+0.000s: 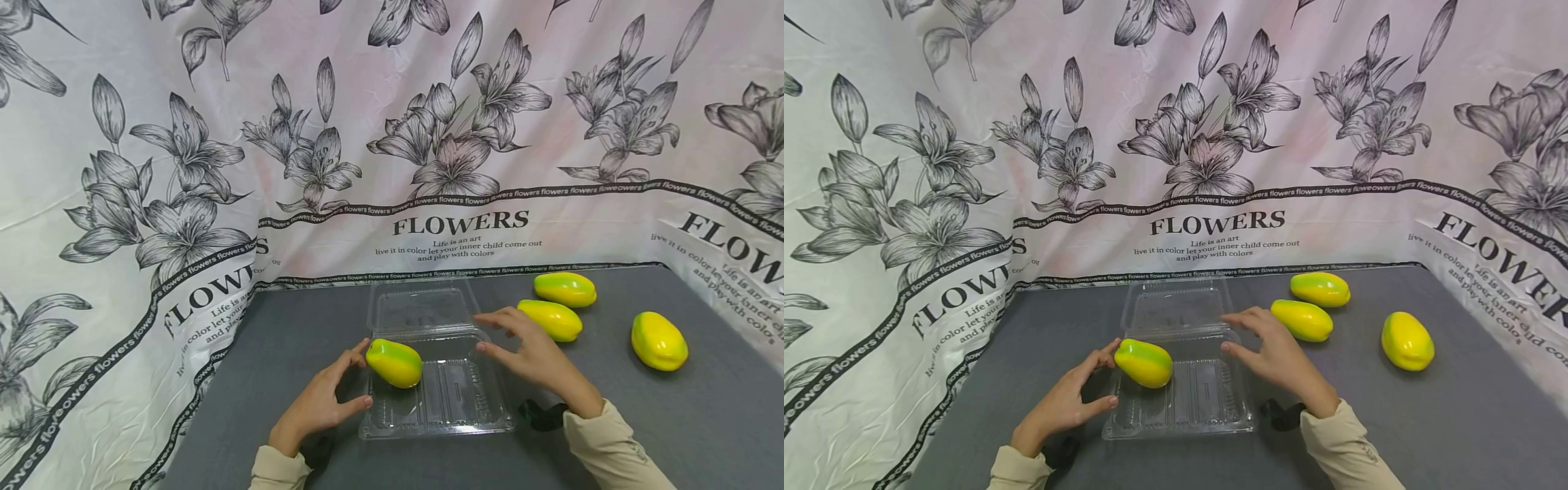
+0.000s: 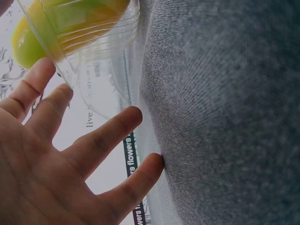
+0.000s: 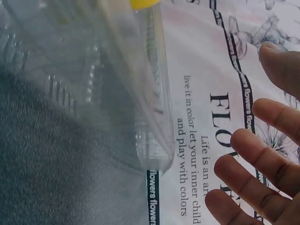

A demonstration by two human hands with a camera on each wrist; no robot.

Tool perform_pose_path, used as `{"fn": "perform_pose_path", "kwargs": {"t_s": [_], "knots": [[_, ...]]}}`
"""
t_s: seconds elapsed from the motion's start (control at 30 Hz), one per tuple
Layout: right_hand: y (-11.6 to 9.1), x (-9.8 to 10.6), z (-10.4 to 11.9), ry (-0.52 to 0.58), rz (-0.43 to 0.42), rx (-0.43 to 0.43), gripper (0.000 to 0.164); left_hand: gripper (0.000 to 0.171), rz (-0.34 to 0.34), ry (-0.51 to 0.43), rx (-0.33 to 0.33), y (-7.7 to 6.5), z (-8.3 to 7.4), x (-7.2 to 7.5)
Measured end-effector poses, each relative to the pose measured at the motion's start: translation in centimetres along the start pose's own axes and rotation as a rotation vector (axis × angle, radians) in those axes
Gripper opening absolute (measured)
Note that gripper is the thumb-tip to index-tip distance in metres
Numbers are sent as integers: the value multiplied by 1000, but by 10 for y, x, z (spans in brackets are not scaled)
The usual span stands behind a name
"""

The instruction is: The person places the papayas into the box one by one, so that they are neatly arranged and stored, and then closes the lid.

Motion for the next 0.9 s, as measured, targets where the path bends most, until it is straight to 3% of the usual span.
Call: {"fn": "perform_pose_path", "kwargs": {"t_s": [0.57, 0.9], "knots": [[-5, 26, -25, -130, -119, -26, 41, 47, 5, -2, -1, 1, -1, -2], [-6, 35, -38, -115, -142, -72, 40, 45, -6, -6, -25, 0, -1, -1]]}}
Point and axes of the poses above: each hand's wrist, its own y-axis towards the middle knuckle, its own x-axis out of the back of the hand, z = x × y, the point moved 6 cm from there along y, towards the middle knuckle, and after that the axes turned 1 degree about -z, right-handed, at the moved point
